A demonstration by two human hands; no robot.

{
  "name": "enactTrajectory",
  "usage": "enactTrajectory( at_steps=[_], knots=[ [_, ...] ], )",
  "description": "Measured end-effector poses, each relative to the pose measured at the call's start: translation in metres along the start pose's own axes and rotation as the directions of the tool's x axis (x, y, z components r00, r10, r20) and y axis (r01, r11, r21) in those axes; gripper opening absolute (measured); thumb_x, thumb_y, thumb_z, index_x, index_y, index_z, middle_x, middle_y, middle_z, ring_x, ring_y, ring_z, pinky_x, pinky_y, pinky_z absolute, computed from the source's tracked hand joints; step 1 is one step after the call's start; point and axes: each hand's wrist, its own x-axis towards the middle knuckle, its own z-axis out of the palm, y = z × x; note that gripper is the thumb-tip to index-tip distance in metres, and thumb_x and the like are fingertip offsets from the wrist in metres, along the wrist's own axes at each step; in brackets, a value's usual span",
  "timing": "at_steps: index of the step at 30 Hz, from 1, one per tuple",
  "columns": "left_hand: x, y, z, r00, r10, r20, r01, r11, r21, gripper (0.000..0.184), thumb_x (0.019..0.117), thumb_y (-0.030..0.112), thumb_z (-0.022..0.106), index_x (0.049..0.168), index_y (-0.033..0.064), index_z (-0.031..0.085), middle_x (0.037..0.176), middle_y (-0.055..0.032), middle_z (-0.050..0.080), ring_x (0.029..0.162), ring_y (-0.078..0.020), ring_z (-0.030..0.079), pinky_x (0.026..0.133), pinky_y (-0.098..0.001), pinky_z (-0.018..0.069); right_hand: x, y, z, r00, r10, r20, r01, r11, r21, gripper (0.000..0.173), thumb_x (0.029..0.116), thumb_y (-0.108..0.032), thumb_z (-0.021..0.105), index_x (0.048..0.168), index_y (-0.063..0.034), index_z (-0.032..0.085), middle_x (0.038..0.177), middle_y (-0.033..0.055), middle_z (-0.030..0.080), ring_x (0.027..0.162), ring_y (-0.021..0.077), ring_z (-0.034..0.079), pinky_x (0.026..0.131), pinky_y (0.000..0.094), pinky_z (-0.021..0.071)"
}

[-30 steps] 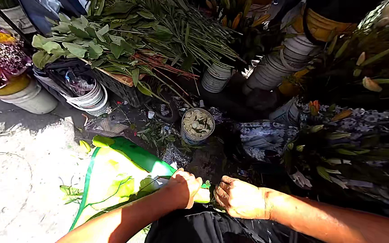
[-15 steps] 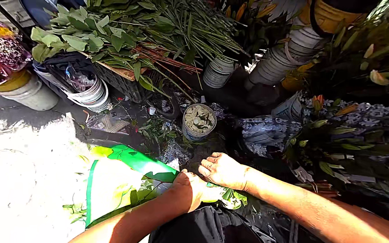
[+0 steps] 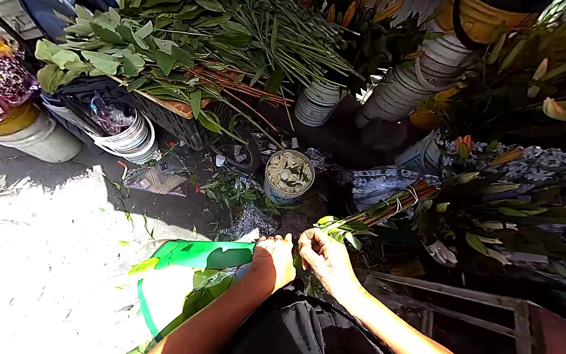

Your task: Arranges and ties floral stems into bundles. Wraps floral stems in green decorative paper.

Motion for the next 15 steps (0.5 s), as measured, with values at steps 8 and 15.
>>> enactTrajectory(
  at_steps=[8, 15],
  knots=[
    [-0.046, 0.009, -0.063, 0.999, -0.024, 0.042, 0.030, 0.989, -0.144, 0.049, 0.1002, 0.043, 0.056, 0.136, 0.0089, 0.059, 0.130, -0.0184, 0.065, 0.125, -0.0367, 0.060, 0.103, -0.0596, 0.0444, -0.051, 0.032, -0.004, 0.999, -0.046, 0.014, 0.029, 0.811, 0.584, 0.030, 0.0869, 0.004, 0.047, 0.117, 0.0029, 0.045, 0.112, 0.0139, 0.064, 0.093, 0.0254, 0.070, 0.082, 0.0412, 0.0611],
    [-0.092, -0.004, -0.095, 0.856, 0.500, -0.130, -0.516, 0.843, -0.150, 0.041, 0.0910, 0.032, 0.073, 0.121, 0.0053, 0.066, 0.110, -0.0173, 0.070, 0.106, -0.0350, 0.067, 0.092, -0.0551, 0.0510, -0.073, 0.020, -0.049, 0.996, 0.090, 0.008, -0.088, 0.956, 0.280, 0.024, 0.1008, -0.004, 0.054, 0.120, 0.0091, 0.061, 0.113, 0.0101, 0.067, 0.109, 0.0031, 0.062, 0.100, 0.0194, 0.0482]
  ],
)
